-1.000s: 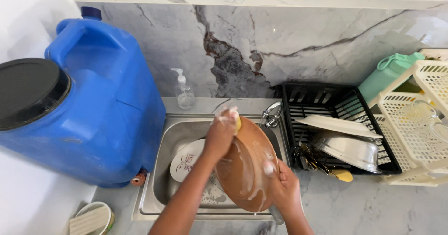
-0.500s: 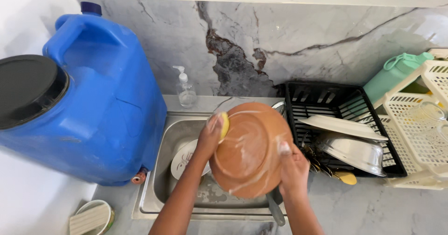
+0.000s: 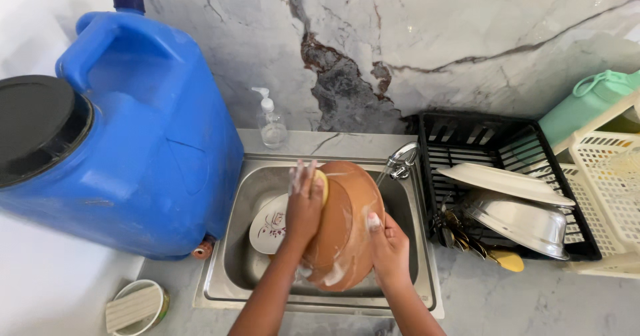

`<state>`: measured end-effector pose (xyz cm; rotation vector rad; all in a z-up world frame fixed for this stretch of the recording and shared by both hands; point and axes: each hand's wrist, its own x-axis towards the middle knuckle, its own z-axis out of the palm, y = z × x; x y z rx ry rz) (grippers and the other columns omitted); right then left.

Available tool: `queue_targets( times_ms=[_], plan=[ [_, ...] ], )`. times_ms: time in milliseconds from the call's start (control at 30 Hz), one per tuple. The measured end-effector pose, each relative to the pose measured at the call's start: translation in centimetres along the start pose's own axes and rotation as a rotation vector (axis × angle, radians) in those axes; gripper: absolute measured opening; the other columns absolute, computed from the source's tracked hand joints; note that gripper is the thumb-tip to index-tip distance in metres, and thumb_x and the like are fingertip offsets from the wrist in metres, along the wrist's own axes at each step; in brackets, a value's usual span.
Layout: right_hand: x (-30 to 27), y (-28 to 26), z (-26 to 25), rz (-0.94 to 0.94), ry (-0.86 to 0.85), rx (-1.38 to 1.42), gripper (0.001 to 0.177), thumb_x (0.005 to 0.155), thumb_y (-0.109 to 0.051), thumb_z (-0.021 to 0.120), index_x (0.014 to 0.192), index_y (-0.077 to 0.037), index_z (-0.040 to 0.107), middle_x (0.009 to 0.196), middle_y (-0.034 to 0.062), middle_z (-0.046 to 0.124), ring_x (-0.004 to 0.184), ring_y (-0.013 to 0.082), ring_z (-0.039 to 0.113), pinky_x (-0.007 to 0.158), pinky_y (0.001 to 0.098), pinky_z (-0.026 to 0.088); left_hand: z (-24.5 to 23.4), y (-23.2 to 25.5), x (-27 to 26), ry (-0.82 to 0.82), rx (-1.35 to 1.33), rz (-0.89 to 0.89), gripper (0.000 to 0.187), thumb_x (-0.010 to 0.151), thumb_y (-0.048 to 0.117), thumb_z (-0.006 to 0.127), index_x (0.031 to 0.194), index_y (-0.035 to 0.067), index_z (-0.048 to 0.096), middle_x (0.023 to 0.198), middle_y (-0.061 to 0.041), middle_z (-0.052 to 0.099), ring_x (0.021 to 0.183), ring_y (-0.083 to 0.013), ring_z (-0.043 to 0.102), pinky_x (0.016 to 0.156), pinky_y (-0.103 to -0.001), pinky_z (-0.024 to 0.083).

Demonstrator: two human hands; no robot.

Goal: The person washes plates, a bowl, and utensils with a sponge and soapy water in a kitchen sink. The person scrubs every side of each item, rinses them under running water, and places them in a drying rack.

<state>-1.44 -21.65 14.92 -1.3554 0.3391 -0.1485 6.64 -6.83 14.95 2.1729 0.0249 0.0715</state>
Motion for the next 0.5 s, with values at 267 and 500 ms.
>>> queue_targets(
  times_ms=[267, 500],
  plan=[
    [1.7, -0.8, 1.5, 0.169, 0.260, 0.151, 0.025, 0.098, -0.019, 0.056, 0.108, 0.001, 0.067, 0.095, 0.0222, 0.074, 0.080, 0.0320, 0.072, 0.070, 0.0395, 0.060, 2.3, 2.8, -6.8, -0.063, 0.068, 0.129, 0.060, 0.101, 0.050, 0.037, 0.143, 0.010, 0.050, 0.157, -0.015, 0.036, 0.147, -0.0409, 0.022, 0.116, -0.055, 0.027],
    [2.6, 3.4, -2.3, 0.185, 0.286, 0.376, 0.042, 0.093, -0.036, 0.060, 0.116, -0.001, 0.065, 0.105, 0.0160, 0.072, 0.097, 0.0284, 0.069, 0.086, 0.0426, 0.059, 2.5, -4.6, -3.3, 0.154, 0.278, 0.275, 0.039, 0.098, 0.045, 0.048, 0.112, 0.013, 0.064, 0.136, -0.016, 0.057, 0.122, -0.0399, 0.052, 0.097, -0.056, 0.040]
  ],
)
